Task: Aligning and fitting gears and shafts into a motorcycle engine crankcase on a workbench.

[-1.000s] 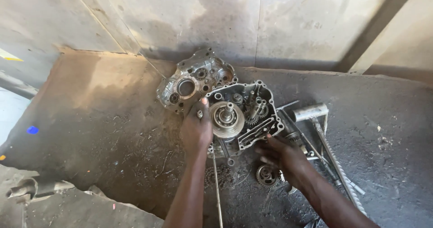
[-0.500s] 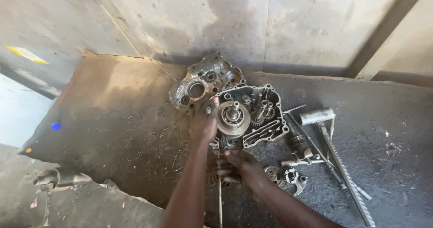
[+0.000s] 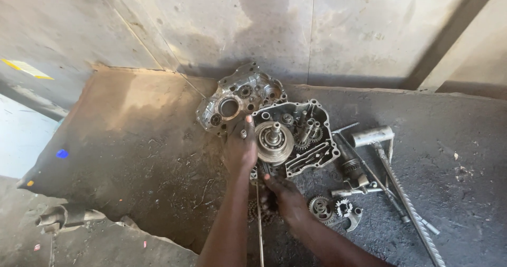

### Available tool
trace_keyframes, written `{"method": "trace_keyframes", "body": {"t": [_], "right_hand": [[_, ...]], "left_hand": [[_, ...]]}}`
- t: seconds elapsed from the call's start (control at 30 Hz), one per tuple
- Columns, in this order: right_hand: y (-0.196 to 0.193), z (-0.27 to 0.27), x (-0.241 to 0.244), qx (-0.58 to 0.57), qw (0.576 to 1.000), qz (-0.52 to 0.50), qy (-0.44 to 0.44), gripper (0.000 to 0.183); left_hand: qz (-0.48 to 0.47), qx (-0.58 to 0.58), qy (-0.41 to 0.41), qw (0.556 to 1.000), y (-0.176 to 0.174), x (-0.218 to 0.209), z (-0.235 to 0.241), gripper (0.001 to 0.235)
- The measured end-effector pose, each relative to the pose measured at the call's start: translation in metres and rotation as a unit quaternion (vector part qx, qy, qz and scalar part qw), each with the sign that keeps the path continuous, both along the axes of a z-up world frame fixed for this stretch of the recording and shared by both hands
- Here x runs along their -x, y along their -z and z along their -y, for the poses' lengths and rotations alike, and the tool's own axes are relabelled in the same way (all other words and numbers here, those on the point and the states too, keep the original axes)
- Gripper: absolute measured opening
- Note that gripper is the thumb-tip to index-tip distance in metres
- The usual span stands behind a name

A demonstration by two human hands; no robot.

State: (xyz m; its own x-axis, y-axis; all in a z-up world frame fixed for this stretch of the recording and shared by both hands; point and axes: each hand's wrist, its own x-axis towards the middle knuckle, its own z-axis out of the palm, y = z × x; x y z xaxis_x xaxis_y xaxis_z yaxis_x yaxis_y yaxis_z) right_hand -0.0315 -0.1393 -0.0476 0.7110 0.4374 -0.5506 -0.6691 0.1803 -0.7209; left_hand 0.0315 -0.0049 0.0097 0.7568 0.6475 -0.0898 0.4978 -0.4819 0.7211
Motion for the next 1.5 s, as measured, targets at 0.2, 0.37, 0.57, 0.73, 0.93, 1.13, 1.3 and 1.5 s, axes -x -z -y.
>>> {"method": "trace_keyframes", "body": {"t": [0.2,0.37,0.57,0.73,0.93,1.13,1.3,1.5], "right_hand": [[-0.001,0.049,0.021,0.056,0.998,0.038,-0.004,0.042],[-0.017,0.033,0.01,0.039,0.997,-0.029,0.057,0.037],[-0.06,-0.004,0.005,-0.004,0.977,-0.158,0.141,0.02],[-0.042,0.001,0.008,-0.028,0.986,-0.126,0.11,0.027],[-0.042,0.001,0.007,-0.01,0.979,-0.134,0.153,0.023],[-0.048,-0.007,0.002,-0.075,0.966,-0.174,0.176,0.024],[-0.035,-0.012,0.002,-0.091,0.966,-0.136,0.2,0.022],[-0.038,-0.011,0.0,-0.051,0.968,-0.16,0.189,0.024]], "left_hand": [[-0.028,0.086,-0.043,0.995,-0.009,0.006,-0.003,0.097],[0.014,0.097,-0.062,0.993,-0.001,0.012,0.004,0.093],[0.048,0.031,-0.085,0.995,-0.001,0.015,0.01,0.089],[0.083,0.024,-0.092,0.992,0.003,0.016,0.014,0.086],[0.126,0.002,-0.09,0.988,0.019,0.013,0.012,0.069],[0.219,-0.069,-0.048,0.972,0.028,0.004,0.005,0.085],[0.084,-0.07,0.038,0.993,0.013,0.007,-0.008,0.053],[0.07,-0.005,0.035,0.997,0.011,0.016,0.0,0.06]]}}
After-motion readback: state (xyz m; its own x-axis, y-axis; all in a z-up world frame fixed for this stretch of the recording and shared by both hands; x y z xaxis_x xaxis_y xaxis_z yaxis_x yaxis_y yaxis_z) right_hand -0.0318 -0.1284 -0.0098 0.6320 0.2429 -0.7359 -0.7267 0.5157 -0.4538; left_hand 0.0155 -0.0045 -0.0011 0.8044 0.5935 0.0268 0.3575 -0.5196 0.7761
